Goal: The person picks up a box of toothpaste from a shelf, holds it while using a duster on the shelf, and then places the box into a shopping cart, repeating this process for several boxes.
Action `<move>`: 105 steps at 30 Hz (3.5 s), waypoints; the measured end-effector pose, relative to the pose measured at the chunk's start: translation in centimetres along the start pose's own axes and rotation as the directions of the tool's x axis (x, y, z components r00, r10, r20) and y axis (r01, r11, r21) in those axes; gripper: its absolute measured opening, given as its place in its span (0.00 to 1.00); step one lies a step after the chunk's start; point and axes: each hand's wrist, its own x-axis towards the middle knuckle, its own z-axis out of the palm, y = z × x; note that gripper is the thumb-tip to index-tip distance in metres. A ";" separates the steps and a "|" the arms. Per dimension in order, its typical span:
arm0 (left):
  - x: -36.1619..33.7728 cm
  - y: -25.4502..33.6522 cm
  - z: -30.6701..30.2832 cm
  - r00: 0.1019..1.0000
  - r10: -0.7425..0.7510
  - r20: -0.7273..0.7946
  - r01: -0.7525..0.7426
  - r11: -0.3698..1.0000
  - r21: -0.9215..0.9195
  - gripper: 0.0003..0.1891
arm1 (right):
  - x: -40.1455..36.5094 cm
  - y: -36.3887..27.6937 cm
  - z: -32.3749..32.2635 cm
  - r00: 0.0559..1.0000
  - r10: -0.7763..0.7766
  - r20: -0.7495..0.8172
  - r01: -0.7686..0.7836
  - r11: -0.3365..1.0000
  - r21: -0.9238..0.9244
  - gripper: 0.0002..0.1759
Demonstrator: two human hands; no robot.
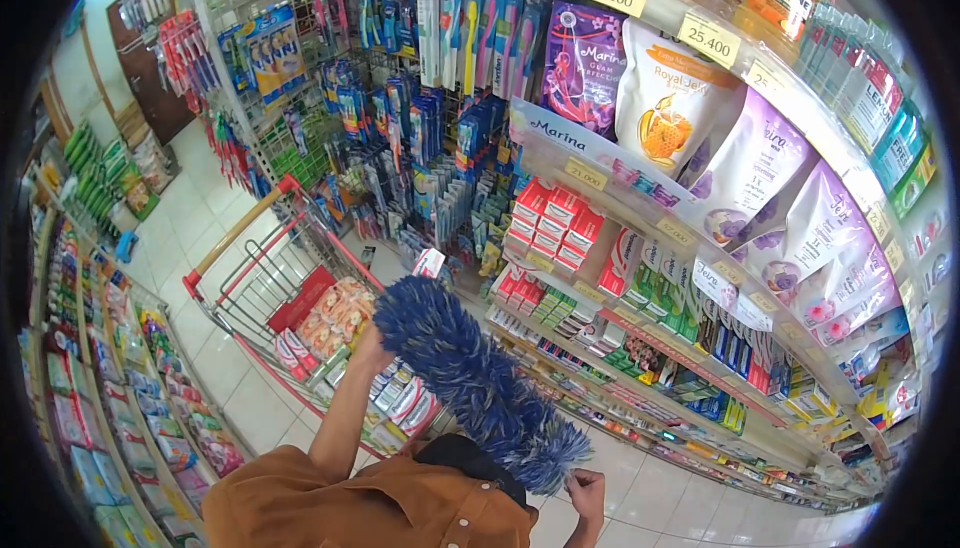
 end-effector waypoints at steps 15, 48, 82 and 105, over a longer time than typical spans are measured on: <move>-1.0 0.5 4.8 0.998 0.045 0.034 -0.049 0.989 0.140 0.17 | 2.1 -0.3 0.1 0.989 -0.094 -0.110 0.101 0.993 0.053 0.11; 2.1 -1.5 3.4 0.972 0.234 0.019 -0.229 0.927 0.296 0.19 | 0.4 0.4 0.4 0.996 -0.032 -0.082 0.033 0.999 0.010 0.16; 2.3 2.3 3.2 0.891 0.405 -0.205 -0.377 0.912 0.163 0.13 | 2.0 -0.4 1.2 0.967 -0.116 -0.226 0.094 0.990 -0.105 0.11; 2.6 1.6 2.8 0.964 -0.047 0.261 0.151 0.907 -0.393 0.22 | -0.2 1.3 0.1 0.955 -0.064 -0.290 0.033 0.993 -0.110 0.12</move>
